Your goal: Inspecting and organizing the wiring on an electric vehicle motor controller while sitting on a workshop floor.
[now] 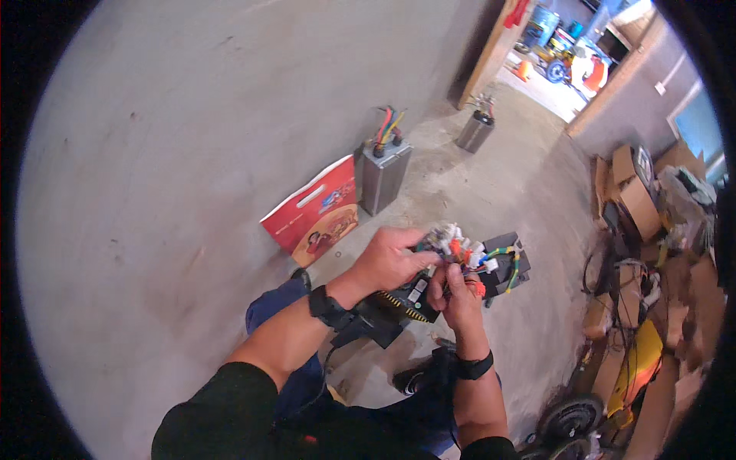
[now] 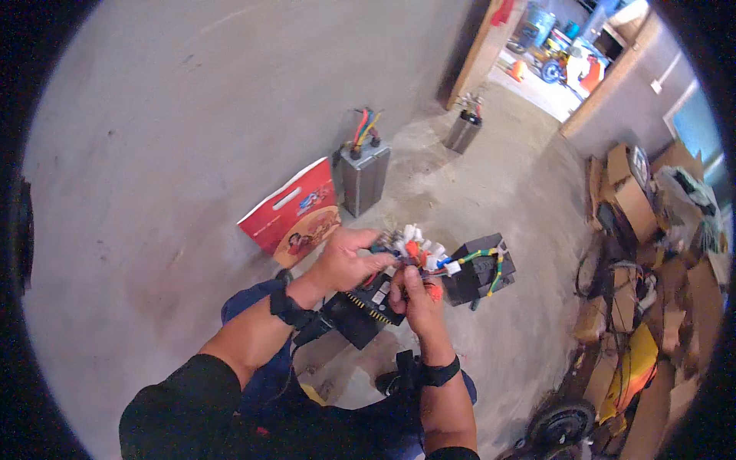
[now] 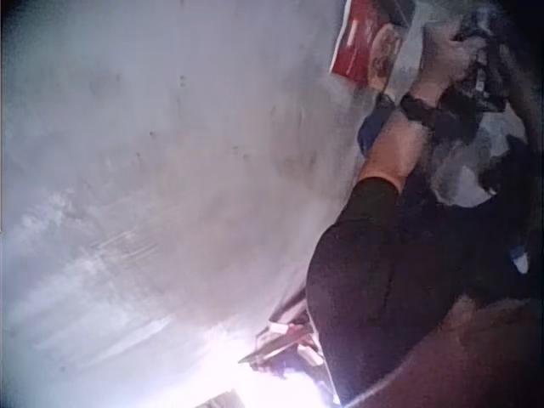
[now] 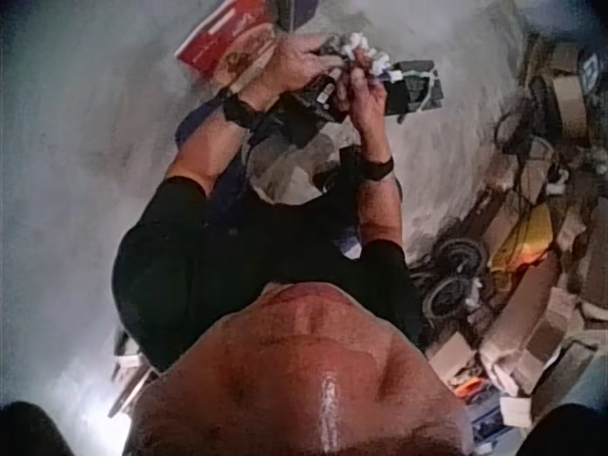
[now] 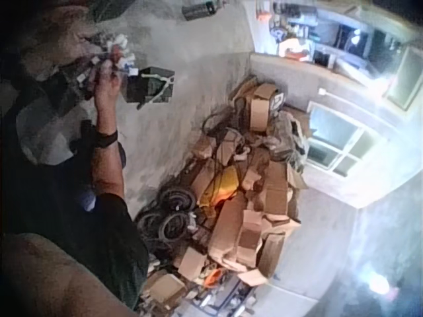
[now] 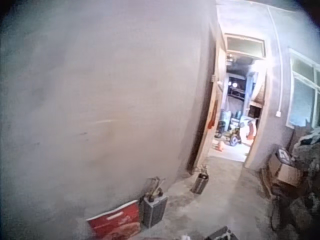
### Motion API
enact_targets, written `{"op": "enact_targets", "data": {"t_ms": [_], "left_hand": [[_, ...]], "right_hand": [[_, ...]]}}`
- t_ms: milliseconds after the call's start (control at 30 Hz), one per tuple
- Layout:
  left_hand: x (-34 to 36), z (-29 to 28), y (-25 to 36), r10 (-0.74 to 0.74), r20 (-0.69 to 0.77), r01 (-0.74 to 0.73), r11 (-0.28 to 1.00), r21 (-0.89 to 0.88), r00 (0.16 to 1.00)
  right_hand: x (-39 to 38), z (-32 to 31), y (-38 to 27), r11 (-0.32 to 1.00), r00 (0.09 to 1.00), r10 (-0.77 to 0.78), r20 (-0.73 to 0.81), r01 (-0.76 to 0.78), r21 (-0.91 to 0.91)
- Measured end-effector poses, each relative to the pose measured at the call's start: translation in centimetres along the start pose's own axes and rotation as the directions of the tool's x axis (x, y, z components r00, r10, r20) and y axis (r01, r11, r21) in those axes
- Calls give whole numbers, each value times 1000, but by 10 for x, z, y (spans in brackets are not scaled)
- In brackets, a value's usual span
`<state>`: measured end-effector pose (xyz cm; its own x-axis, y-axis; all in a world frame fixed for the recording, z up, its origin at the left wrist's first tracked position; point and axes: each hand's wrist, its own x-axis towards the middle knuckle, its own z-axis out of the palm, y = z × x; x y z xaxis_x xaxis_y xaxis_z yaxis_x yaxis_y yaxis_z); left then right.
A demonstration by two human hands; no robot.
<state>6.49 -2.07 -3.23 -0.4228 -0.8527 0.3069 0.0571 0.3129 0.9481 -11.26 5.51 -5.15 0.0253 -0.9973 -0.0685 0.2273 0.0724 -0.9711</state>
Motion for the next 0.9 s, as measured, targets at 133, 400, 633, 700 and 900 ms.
{"op": "enact_targets", "data": {"t_ms": [133, 400, 633, 700, 900], "left_hand": [[-3, -3, -6, 244, -22, -229, 935, 273, 970], [1, -8, -17, -161, 215, 221, 930, -293, 963], [1, -14, -16, -251, 264, 313, 923, -225, 931], [1, -12, -17, -276, 255, 334, 916, -221, 927], [-2, -13, -21, -290, 274, 379, 847, -374, 917]], "right_hand": [[0, 1, 1, 1000, 999, 26, 20, -26, 15], [-2, -2, -1, 907, 988, -92, 128, 30, 419], [-5, -14, 5, 909, 974, -63, 216, -33, 414], [-5, -14, 3, 903, 977, -57, 205, -37, 428], [-6, -12, 4, 905, 981, -44, 189, -41, 423]]}}
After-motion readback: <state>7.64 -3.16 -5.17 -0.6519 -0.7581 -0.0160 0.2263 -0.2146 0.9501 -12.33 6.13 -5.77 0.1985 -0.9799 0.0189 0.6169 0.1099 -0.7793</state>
